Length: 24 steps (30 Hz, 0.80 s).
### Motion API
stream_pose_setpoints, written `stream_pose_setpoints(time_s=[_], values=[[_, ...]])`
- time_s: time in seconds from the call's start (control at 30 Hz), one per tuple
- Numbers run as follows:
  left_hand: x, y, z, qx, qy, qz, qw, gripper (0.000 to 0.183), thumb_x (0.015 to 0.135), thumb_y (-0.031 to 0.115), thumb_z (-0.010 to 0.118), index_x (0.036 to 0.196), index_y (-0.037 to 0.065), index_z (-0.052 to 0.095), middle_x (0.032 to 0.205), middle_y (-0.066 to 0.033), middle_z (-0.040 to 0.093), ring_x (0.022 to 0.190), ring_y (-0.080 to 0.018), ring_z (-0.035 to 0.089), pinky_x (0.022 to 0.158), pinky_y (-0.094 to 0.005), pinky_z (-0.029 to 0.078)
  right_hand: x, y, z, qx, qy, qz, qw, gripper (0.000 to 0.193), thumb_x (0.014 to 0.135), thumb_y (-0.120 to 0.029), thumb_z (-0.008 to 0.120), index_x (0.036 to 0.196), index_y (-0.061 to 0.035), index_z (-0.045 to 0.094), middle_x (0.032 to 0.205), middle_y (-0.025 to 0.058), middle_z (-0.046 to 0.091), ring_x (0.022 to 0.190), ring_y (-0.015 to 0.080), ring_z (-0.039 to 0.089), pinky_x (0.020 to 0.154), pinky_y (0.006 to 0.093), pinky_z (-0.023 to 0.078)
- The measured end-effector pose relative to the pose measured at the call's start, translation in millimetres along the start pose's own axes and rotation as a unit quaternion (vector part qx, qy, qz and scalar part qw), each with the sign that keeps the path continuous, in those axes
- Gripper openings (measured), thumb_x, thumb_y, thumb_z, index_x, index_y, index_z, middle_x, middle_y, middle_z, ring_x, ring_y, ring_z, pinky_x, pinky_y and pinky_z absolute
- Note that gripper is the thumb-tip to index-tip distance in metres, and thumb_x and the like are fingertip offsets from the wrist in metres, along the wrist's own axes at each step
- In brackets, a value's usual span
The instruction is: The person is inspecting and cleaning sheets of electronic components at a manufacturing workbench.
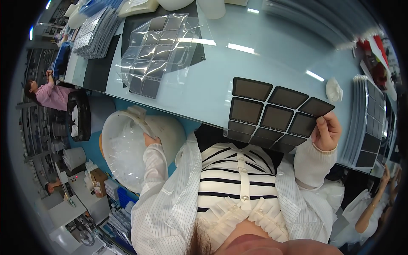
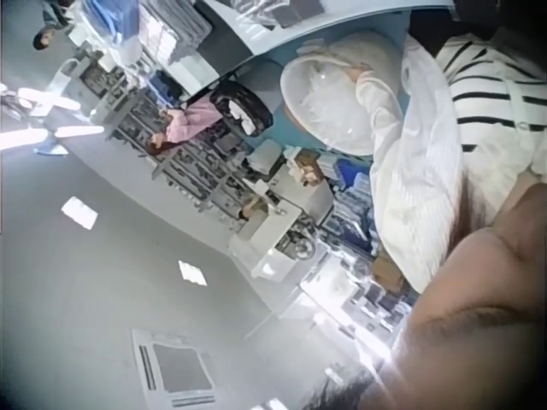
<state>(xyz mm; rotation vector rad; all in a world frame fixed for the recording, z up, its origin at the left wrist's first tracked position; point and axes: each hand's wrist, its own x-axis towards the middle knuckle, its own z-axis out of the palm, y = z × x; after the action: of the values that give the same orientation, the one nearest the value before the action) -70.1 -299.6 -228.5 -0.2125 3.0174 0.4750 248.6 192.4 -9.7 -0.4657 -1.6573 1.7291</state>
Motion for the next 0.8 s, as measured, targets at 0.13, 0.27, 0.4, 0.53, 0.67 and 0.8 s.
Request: stream_pose_setpoints(time_s=[0.13, 0.27, 0.4, 0.53, 0.67, 0.8], values=[[-9.7, 14.1, 2.6, -0.016, -0.024, 0.005, 1.000, 0.072, 0.068, 0.006, 0.061, 0.132, 0.001, 0.029, 0.117, -0.0252, 0.051, 0.108, -0.0402, 0.049, 0.093, -0.0378, 0.039, 0.6, 0.6, 0.2, 0.015, -0.014, 0.000, 1.000, 0.009, 0.089, -0.004, 0.051, 0.094, 0.0030, 0.055, 0.082, 0.0084, 0.061, 0.041, 0.0046, 0.043, 0.036, 0.0166, 0.030], [-22.2, 37.1, -3.1, -0.005, -0.065, -0.030, 0.997, 0.072, 0.068, 0.008, 0.065, 0.130, -0.001, 0.031, 0.120, -0.0256, 0.048, 0.111, -0.0384, 0.048, 0.094, -0.0372, 0.038, 0.6, 2.1, -0.6, 0.045, -0.019, 0.011, 0.999, 0.009, 0.087, -0.002, 0.053, 0.094, 0.0043, 0.056, 0.087, 0.0089, 0.061, 0.062, 0.0077, 0.054, 0.055, 0.0175, 0.040], [-12.1, 75.4, -14.4, -0.180, 0.185, 0.173, 0.951, 0.059, 0.075, 0.011, 0.066, 0.126, -0.002, 0.039, 0.125, -0.0229, 0.043, 0.115, -0.0345, 0.043, 0.098, -0.0386, 0.033, -0.8, 5.7, -2.2, 0.034, -0.021, 0.002, 0.999, 0.010, 0.087, -0.001, 0.053, 0.094, 0.0045, 0.057, 0.090, 0.0095, 0.061, 0.078, 0.0103, 0.056, 0.068, 0.0194, 0.041], [-52.2, 191.3, -98.2, -0.241, 0.311, 0.310, 0.866, 0.041, 0.081, 0.010, 0.059, 0.119, -0.002, 0.046, 0.115, -0.0175, 0.051, 0.100, -0.0282, 0.051, 0.094, -0.0379, 0.036, 4.4, 0.5, 4.6, 0.061, -0.010, 0.030, 0.998, 0.011, 0.088, -0.005, 0.053, 0.094, 0.0038, 0.057, 0.086, 0.0091, 0.062, 0.055, 0.0058, 0.051, 0.049, 0.0154, 0.037], [-96.2, 277.3, -151.7, -0.476, -0.022, 0.393, 0.787, 0.035, 0.087, 0.022, 0.053, 0.111, -0.005, 0.052, 0.102, -0.0145, 0.057, 0.095, -0.0220, 0.052, 0.089, -0.0334, 0.038, 3.2, -16.2, 16.3, 0.049, 0.009, 0.050, 0.997, 0.012, 0.088, -0.008, 0.054, 0.092, 0.0032, 0.057, 0.080, 0.0090, 0.063, 0.039, 0.0040, 0.044, 0.035, 0.0150, 0.030], [-122.6, 320.0, -156.5, -0.534, -0.285, 0.459, 0.651, 0.032, 0.089, 0.023, 0.049, 0.103, -0.005, 0.056, 0.087, -0.0103, 0.060, 0.083, -0.0174, 0.054, 0.079, -0.0282, 0.040, -0.6, -34.8, 29.4, 0.030, 0.042, 0.058, 0.997, 0.011, 0.087, -0.007, 0.055, 0.088, 0.0033, 0.056, 0.070, 0.0063, 0.060, 0.036, 0.0038, 0.040, 0.032, 0.0162, 0.026]])
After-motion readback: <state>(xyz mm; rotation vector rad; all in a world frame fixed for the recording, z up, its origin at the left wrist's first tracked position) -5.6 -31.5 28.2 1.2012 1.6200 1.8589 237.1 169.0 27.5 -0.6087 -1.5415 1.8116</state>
